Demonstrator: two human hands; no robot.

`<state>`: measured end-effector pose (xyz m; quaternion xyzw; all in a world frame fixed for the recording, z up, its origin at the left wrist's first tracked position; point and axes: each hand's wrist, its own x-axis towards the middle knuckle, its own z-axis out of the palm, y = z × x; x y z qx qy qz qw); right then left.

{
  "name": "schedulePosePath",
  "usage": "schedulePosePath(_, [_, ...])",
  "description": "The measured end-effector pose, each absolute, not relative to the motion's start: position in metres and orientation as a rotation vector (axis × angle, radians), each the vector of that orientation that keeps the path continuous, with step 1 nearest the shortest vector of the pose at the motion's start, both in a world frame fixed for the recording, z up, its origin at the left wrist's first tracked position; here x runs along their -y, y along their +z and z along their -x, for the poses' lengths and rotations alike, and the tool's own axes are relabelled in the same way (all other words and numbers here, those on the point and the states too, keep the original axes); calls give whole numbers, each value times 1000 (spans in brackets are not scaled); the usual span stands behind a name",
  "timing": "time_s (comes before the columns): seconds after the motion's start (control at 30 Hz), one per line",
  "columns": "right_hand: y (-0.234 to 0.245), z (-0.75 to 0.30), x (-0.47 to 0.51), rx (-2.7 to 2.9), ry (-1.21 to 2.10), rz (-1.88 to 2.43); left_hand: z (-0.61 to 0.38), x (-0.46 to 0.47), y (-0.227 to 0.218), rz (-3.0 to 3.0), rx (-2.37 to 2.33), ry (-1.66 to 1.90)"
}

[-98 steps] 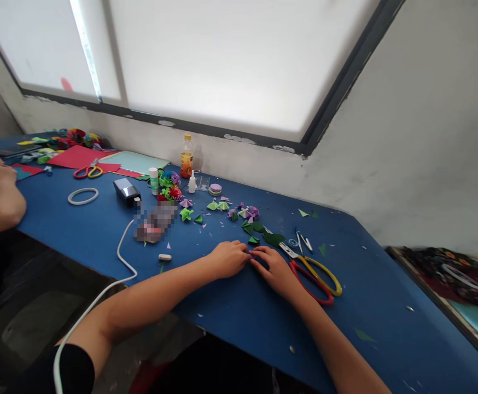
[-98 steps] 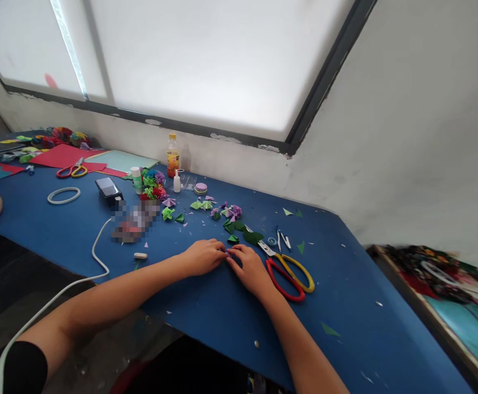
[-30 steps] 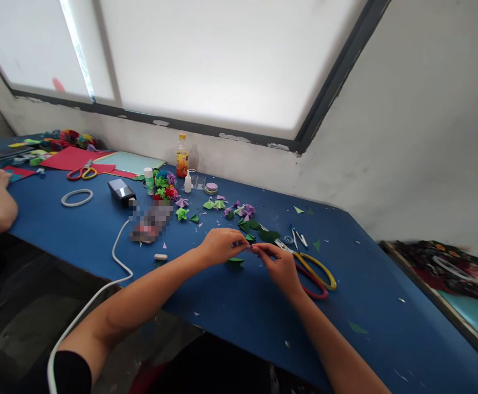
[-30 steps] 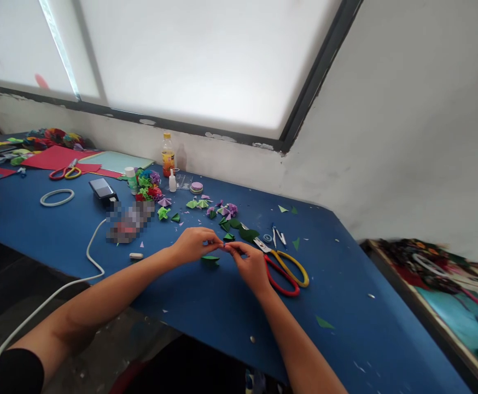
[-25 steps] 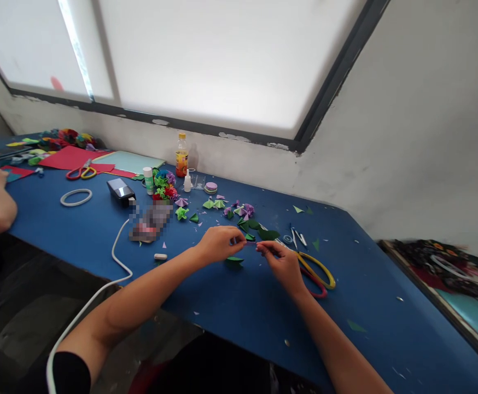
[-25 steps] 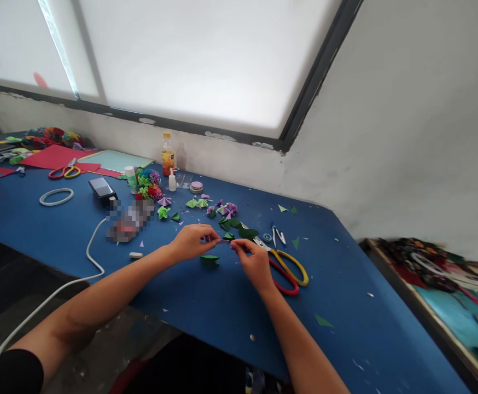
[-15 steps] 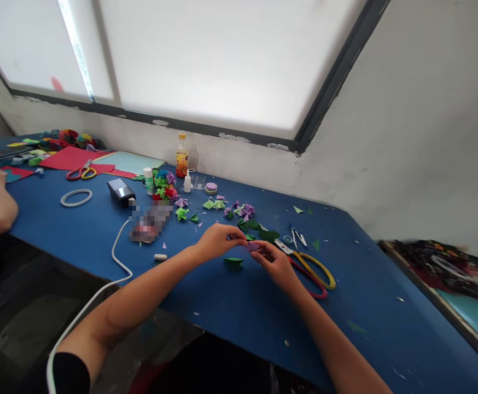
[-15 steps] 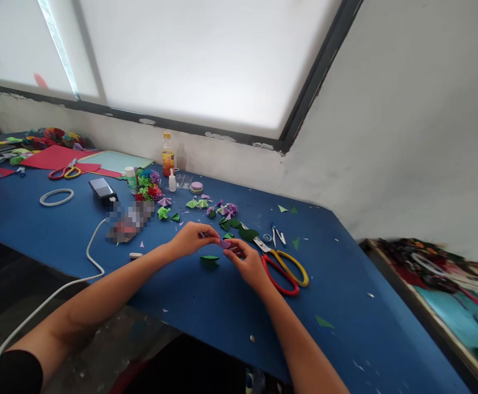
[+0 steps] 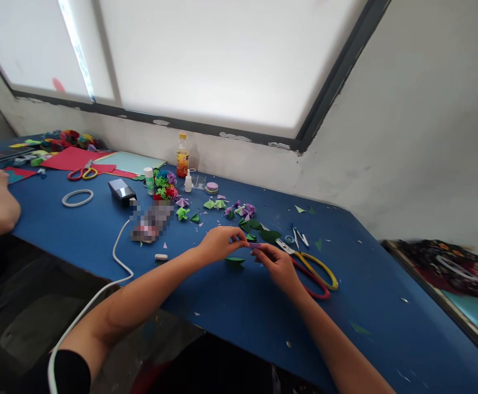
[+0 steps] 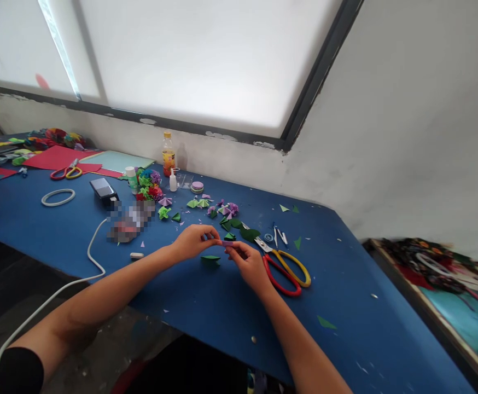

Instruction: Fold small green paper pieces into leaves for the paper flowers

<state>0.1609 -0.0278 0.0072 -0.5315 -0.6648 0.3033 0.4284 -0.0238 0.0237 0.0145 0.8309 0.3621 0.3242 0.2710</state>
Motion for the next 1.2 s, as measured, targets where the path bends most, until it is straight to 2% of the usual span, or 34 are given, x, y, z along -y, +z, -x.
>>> schedulePosePath(0.33, [9, -162, 29, 1668, 653, 1379, 22, -18, 14, -2534, -908, 732])
schedulePosePath(0.93, [10, -159, 32, 1728, 678, 1340, 18, -15, 11, -2537, -948, 678])
schedulePosePath(1.2, [9, -159, 31, 1697, 723, 1351, 19, -16, 10, -2351, -844, 650])
